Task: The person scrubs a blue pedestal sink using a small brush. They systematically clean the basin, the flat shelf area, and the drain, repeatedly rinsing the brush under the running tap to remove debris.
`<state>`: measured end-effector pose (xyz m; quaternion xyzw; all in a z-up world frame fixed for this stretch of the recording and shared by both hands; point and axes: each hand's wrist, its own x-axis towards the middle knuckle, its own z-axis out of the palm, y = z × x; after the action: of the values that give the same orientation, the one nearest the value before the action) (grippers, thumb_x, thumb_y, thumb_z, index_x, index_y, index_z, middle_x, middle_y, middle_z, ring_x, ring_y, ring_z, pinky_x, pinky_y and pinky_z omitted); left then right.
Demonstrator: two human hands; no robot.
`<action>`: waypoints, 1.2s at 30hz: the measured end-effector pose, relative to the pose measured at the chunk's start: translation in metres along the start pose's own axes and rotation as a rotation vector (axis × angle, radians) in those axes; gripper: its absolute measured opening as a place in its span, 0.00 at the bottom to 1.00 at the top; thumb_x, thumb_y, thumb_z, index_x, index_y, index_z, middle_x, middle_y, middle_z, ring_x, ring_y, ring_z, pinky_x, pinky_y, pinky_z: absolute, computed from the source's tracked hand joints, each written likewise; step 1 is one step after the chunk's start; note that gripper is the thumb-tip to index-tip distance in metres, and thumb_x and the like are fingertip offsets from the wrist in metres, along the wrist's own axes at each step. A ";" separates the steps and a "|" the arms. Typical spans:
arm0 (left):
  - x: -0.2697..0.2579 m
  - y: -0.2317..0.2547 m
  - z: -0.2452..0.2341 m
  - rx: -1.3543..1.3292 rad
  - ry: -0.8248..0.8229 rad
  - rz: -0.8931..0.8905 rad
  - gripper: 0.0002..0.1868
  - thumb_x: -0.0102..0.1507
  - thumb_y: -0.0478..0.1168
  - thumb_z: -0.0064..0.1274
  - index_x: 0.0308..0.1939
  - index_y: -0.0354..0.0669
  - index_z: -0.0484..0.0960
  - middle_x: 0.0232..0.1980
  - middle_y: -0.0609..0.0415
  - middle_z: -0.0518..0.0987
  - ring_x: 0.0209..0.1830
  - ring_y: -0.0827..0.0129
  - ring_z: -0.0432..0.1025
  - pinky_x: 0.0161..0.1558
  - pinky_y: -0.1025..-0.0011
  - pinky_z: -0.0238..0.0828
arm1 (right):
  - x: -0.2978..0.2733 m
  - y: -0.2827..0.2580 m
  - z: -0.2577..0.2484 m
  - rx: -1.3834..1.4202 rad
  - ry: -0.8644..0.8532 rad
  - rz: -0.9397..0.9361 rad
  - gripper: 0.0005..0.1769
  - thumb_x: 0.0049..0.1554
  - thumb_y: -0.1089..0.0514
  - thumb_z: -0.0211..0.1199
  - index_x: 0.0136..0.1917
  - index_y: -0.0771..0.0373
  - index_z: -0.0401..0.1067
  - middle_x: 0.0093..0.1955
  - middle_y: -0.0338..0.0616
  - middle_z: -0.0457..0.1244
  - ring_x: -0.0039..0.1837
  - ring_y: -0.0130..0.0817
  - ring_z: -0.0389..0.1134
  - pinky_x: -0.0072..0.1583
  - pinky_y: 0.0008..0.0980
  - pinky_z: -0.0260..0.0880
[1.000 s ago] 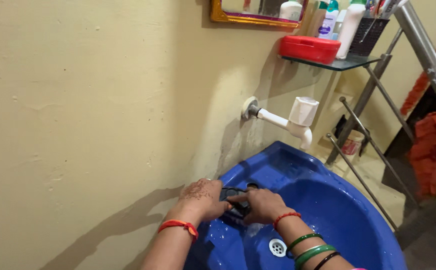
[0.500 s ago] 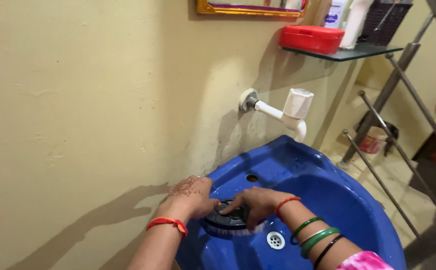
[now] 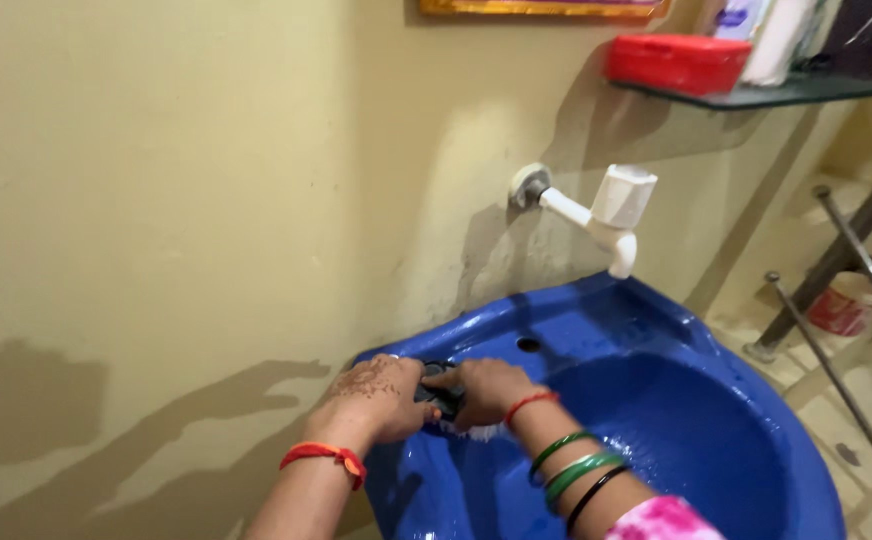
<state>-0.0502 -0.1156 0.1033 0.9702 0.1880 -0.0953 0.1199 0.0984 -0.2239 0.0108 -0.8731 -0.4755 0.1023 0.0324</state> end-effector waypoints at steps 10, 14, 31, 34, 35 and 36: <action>-0.009 0.005 0.014 -0.065 -0.028 -0.094 0.28 0.61 0.56 0.61 0.60 0.48 0.78 0.64 0.48 0.77 0.67 0.54 0.70 0.66 0.57 0.69 | -0.014 0.011 -0.026 0.016 -0.187 -0.049 0.49 0.35 0.48 0.79 0.70 0.26 0.70 0.57 0.42 0.71 0.59 0.44 0.73 0.61 0.40 0.73; -0.008 -0.003 0.021 -0.032 -0.020 -0.085 0.27 0.61 0.56 0.60 0.59 0.46 0.80 0.63 0.46 0.78 0.67 0.53 0.71 0.66 0.58 0.70 | -0.001 -0.013 -0.011 -0.028 -0.048 0.086 0.47 0.42 0.46 0.77 0.73 0.25 0.65 0.62 0.43 0.68 0.63 0.45 0.70 0.63 0.45 0.71; 0.002 -0.004 0.040 -0.074 -0.043 -0.077 0.28 0.61 0.57 0.60 0.59 0.46 0.79 0.63 0.48 0.78 0.67 0.55 0.71 0.66 0.57 0.69 | -0.005 -0.021 -0.001 -0.029 0.026 0.096 0.45 0.44 0.43 0.77 0.73 0.26 0.64 0.63 0.43 0.66 0.62 0.50 0.68 0.63 0.46 0.69; 0.000 -0.004 0.044 -0.075 -0.074 -0.110 0.29 0.61 0.57 0.60 0.61 0.47 0.78 0.65 0.49 0.77 0.68 0.56 0.70 0.67 0.56 0.69 | -0.006 -0.018 0.001 -0.033 0.049 0.065 0.45 0.44 0.45 0.76 0.73 0.25 0.64 0.65 0.44 0.64 0.63 0.51 0.67 0.64 0.46 0.69; -0.001 -0.005 0.044 -0.067 -0.078 -0.114 0.30 0.61 0.58 0.60 0.61 0.47 0.78 0.66 0.48 0.77 0.69 0.56 0.70 0.67 0.57 0.69 | -0.008 -0.015 -0.001 -0.023 0.046 0.044 0.45 0.44 0.45 0.76 0.73 0.26 0.63 0.65 0.44 0.64 0.63 0.50 0.67 0.64 0.46 0.69; -0.001 -0.005 0.044 -0.059 -0.081 -0.118 0.30 0.61 0.58 0.60 0.61 0.46 0.79 0.66 0.48 0.77 0.69 0.56 0.70 0.67 0.58 0.69 | -0.013 -0.010 -0.004 -0.026 -0.011 0.015 0.45 0.44 0.45 0.75 0.73 0.25 0.64 0.64 0.44 0.66 0.63 0.48 0.69 0.64 0.45 0.70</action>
<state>-0.0597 -0.1231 0.0609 0.9488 0.2424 -0.1358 0.1503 0.0841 -0.2288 0.0180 -0.8765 -0.4704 0.1009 0.0177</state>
